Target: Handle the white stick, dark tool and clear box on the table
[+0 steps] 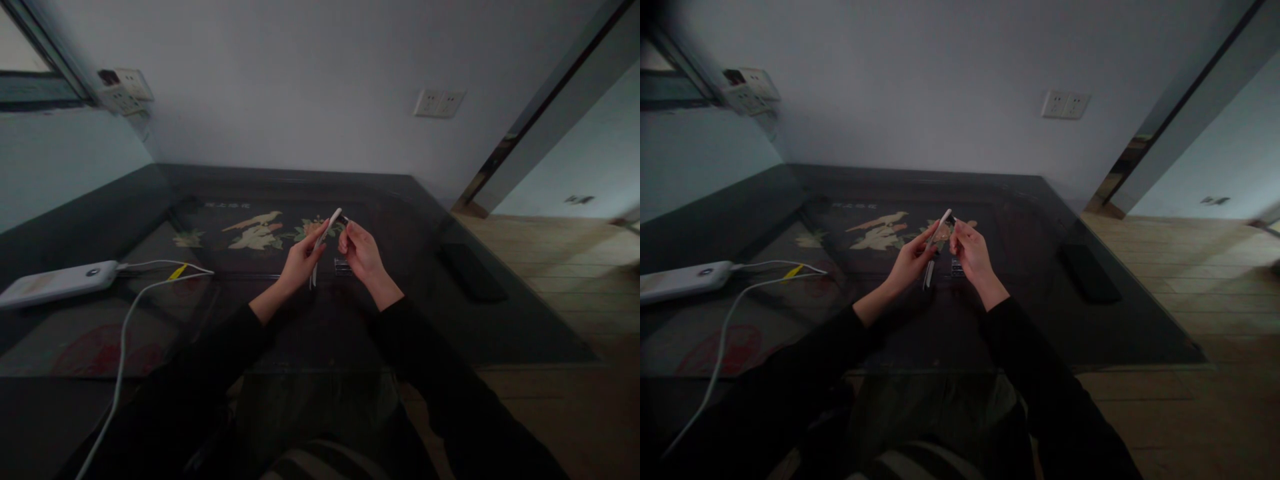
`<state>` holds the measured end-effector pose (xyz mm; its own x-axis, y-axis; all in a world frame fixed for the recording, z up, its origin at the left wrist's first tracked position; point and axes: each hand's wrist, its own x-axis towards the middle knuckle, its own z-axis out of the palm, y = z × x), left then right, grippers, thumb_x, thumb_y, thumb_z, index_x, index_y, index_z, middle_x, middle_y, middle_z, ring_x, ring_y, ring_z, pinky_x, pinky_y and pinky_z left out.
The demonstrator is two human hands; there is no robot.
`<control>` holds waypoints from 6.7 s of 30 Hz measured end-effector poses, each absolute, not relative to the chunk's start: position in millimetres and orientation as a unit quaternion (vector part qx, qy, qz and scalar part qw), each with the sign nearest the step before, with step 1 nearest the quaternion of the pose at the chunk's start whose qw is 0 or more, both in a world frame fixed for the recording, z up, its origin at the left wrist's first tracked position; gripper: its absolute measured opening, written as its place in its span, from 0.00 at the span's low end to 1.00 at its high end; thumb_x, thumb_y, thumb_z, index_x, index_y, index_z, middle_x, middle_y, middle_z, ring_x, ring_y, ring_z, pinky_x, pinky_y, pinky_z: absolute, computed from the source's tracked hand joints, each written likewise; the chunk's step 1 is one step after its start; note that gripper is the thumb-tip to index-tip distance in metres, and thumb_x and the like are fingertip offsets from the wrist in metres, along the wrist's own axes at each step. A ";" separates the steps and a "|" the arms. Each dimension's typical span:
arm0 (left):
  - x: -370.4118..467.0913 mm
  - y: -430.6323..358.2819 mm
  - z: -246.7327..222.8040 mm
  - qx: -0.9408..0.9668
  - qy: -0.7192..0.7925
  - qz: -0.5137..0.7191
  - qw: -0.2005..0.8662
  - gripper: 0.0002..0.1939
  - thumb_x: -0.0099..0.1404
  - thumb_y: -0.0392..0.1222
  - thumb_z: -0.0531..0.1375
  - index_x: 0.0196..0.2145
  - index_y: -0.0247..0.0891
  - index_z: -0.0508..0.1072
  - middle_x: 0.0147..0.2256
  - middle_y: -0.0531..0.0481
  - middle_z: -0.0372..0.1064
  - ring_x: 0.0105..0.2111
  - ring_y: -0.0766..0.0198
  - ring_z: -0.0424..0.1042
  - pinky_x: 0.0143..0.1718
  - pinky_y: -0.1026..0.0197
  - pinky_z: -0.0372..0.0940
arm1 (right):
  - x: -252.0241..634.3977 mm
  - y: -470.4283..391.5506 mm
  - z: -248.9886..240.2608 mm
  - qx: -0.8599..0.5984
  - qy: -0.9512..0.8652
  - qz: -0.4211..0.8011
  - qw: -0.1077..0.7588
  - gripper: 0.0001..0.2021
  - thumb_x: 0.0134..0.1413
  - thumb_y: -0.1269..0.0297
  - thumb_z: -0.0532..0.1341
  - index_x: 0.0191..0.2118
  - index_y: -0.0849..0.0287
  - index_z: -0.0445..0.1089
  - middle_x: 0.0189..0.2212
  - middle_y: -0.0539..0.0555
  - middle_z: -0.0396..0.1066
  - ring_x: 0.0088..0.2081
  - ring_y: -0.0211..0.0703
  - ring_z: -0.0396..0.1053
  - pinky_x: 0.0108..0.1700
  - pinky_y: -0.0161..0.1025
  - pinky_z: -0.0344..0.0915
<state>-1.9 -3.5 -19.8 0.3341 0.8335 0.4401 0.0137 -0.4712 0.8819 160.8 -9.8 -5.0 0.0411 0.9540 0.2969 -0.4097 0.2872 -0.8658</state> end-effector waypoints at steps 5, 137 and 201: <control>0.6 -5.7 -21.6 0.722 0.295 0.478 0.404 0.30 0.68 0.35 0.59 0.67 0.41 0.66 0.56 0.41 0.75 0.28 0.70 0.65 0.34 0.63 0.65 | 163.1 -9.8 -4.2 -0.298 -0.449 0.517 0.666 0.20 0.46 0.43 0.72 0.37 0.53 0.77 0.19 0.43 0.59 0.22 0.34 0.52 0.26 0.37 0.51; -31.8 23.8 -27.0 0.789 0.553 0.232 0.137 0.07 0.64 0.32 0.58 0.40 0.38 0.68 0.28 0.49 0.71 0.30 0.59 0.71 0.34 0.60 0.60 | 170.4 -9.6 -1.1 -0.401 -0.469 0.506 0.602 0.25 0.43 0.41 0.73 0.37 0.59 0.78 0.19 0.43 0.62 0.21 0.31 0.55 0.24 0.35 0.52; -2.2 1.7 -29.6 0.736 0.360 0.476 0.319 0.07 0.60 0.36 0.69 0.38 0.38 0.82 0.32 0.49 0.79 0.32 0.64 0.75 0.37 0.62 0.69 | 197.3 -23.0 -18.6 -0.470 -0.590 0.464 0.464 0.17 0.47 0.49 0.71 0.33 0.58 0.73 0.22 0.47 0.67 0.23 0.35 0.61 0.27 0.36 0.58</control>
<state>-2.2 1.7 -29.6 0.2889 0.8337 0.4707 0.2261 -0.5371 0.8126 197.3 -23.0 -18.6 -0.1264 0.9857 0.1114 0.1245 0.1271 -0.9840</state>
